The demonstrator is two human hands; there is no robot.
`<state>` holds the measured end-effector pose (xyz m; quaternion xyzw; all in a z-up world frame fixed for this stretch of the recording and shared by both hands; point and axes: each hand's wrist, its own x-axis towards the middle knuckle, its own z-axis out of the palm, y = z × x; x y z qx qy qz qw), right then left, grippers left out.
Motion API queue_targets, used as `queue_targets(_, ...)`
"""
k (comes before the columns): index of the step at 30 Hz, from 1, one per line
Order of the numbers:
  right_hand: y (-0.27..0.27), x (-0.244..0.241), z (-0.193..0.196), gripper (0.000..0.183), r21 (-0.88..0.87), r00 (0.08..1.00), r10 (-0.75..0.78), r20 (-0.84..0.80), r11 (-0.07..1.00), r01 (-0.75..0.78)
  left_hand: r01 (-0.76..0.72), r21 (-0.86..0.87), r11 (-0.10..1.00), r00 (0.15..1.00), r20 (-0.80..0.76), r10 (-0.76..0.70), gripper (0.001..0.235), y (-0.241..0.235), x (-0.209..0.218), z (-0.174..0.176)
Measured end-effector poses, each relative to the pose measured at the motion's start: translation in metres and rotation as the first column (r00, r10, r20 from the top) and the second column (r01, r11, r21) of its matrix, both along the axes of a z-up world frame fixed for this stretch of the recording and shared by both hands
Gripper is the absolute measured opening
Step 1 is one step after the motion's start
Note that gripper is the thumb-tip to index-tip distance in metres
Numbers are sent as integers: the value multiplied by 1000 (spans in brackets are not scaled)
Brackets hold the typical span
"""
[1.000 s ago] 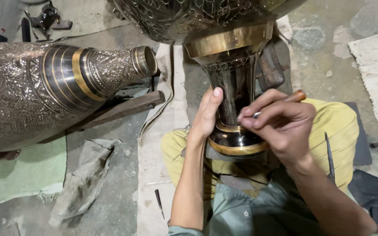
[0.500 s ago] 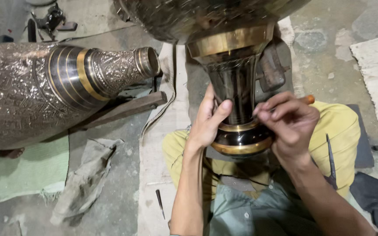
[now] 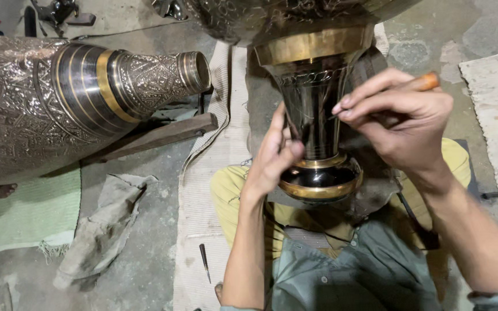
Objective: The person sits on the floor and uses a small hand tool to engrave a decorative pattern onto the neck of a dark metal vase. The person holds the vase steady with one hand while carefully carving lines with the other.
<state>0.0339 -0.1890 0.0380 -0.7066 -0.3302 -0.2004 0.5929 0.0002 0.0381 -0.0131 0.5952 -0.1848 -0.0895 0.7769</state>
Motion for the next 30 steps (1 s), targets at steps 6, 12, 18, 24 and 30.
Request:
queue_targets(6,12,11,21,16,-167,992,69,108,985,-51,-230,410,883,973,69,221,80,-14,-16,31)
queue_targets(12,12,11,26,19,-220,983,134,125,970,-104,-264,358,896,964,104,243,73,-15,-14,32)
queue_targets(18,18,10,38,20,-292,980,97,171,955,-43,-259,337,905,965,47,259,75,-16,-16,25)
queue_targets(24,20,9,46,19,-318,976,111,187,947,-47,-241,295,925,970,64,232,75,-16,-14,25)
queue_targets(30,20,11,43,20,-278,981,123,150,957,-77,-259,312,914,966,103,238,76,-16,-14,22)
